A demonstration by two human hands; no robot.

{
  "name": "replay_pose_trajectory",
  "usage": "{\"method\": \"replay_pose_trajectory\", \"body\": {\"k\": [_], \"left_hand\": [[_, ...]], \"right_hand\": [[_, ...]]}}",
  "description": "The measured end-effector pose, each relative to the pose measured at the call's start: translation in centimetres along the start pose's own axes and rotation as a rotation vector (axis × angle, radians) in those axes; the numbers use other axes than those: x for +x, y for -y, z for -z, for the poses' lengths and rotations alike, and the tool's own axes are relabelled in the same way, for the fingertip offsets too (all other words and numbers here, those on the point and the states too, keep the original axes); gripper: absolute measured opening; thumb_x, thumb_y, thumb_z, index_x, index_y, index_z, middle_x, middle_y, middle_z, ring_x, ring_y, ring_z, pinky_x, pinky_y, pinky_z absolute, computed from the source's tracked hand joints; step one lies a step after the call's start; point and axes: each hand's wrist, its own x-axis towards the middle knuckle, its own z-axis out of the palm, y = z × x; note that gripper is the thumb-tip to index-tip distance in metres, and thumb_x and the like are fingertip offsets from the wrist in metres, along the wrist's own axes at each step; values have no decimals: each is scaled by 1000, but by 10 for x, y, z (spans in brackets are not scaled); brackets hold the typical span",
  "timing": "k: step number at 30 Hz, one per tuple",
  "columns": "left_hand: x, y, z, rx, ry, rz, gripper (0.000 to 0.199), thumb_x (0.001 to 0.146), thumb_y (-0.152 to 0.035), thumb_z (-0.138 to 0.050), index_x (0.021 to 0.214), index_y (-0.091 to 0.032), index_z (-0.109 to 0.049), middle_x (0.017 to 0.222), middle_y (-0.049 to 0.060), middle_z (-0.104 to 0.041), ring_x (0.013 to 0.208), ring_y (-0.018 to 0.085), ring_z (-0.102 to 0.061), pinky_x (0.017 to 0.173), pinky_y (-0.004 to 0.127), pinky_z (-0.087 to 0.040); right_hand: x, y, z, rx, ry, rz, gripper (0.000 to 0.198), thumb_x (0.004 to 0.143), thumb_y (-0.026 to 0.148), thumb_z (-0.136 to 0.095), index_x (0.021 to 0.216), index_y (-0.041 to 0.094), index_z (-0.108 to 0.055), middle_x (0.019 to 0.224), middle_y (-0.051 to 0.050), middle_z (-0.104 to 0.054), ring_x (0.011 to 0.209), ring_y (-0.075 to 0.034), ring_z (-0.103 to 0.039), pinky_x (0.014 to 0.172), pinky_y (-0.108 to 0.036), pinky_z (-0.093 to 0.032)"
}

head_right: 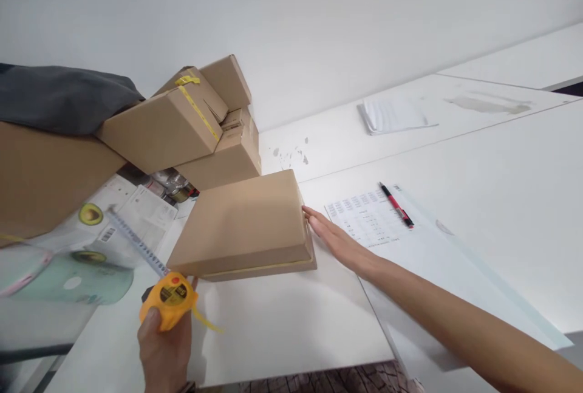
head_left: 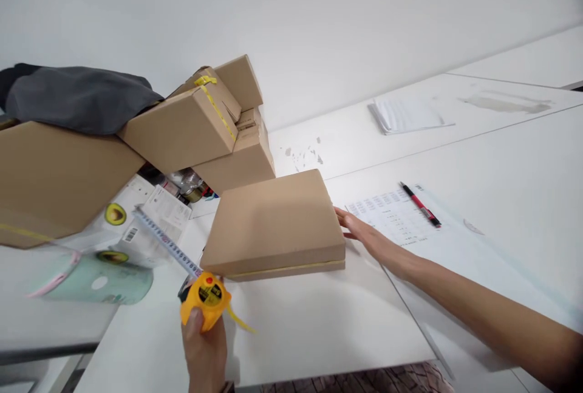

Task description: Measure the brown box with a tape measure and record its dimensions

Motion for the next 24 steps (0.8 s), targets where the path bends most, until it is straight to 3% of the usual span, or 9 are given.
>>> {"method": "replay_pose_trajectory", "body": {"k": [4,7,11,14,16,19,24], "left_hand": [[-12,15,-4,-23,-4,98,54,57,-55,-84,98,-23,-69,102,4,-72,103,29,-66,81,37,-55],[-22,25,-23,-49,129,111,54,63,-55,-82,105,-23,-69,106,4,-71,102,27,-66,90,40,-54],[-27,32,-80,-101,368,94,53,69,-52,-82,112,-27,-65,108,3,-67,96,22,-65,88,37,-53],[-26,39,-131,-108,468,124,55,68,-50,-84,114,-28,-62,108,2,-66,93,20,-63,83,32,-52],[-26,47,-161,-95,531,151,54,69,-48,-85,113,-27,-62,106,2,-65,90,19,-63,79,30,-51],[-32,61,-195,-78,617,190,50,72,-45,-84,112,-26,-61,101,1,-64,83,16,-61,75,27,-50],[-48,85,-214,-49,680,267,48,74,-43,-82,111,-23,-60,102,3,-64,88,16,-61,78,29,-50]], "right_hand": [[14,6,-2,9,33,78,74,94,76,-29,160,43,-26,166,5,-32,154,-31,-24,122,-56,-27],[17,13,21,-6,-38,138,66,98,70,-24,158,44,-31,162,4,-40,150,-29,-34,118,-55,-35],[18,22,76,-65,-224,209,59,100,67,-27,151,42,-43,152,2,-55,142,-28,-46,112,-49,-43],[21,22,119,14,-308,246,62,100,68,-26,149,36,-45,145,-1,-61,134,-25,-53,106,-40,-48],[25,16,144,33,-346,253,63,101,68,-24,151,34,-42,140,-2,-64,126,-22,-58,99,-35,-51],[31,-3,177,-110,-459,181,65,101,67,-17,148,31,-45,128,-3,-71,110,-20,-66,87,-31,-53],[23,-50,207,-337,-691,98,63,101,58,-21,121,19,-66,101,-12,-78,88,-24,-70,72,-34,-56]]}}
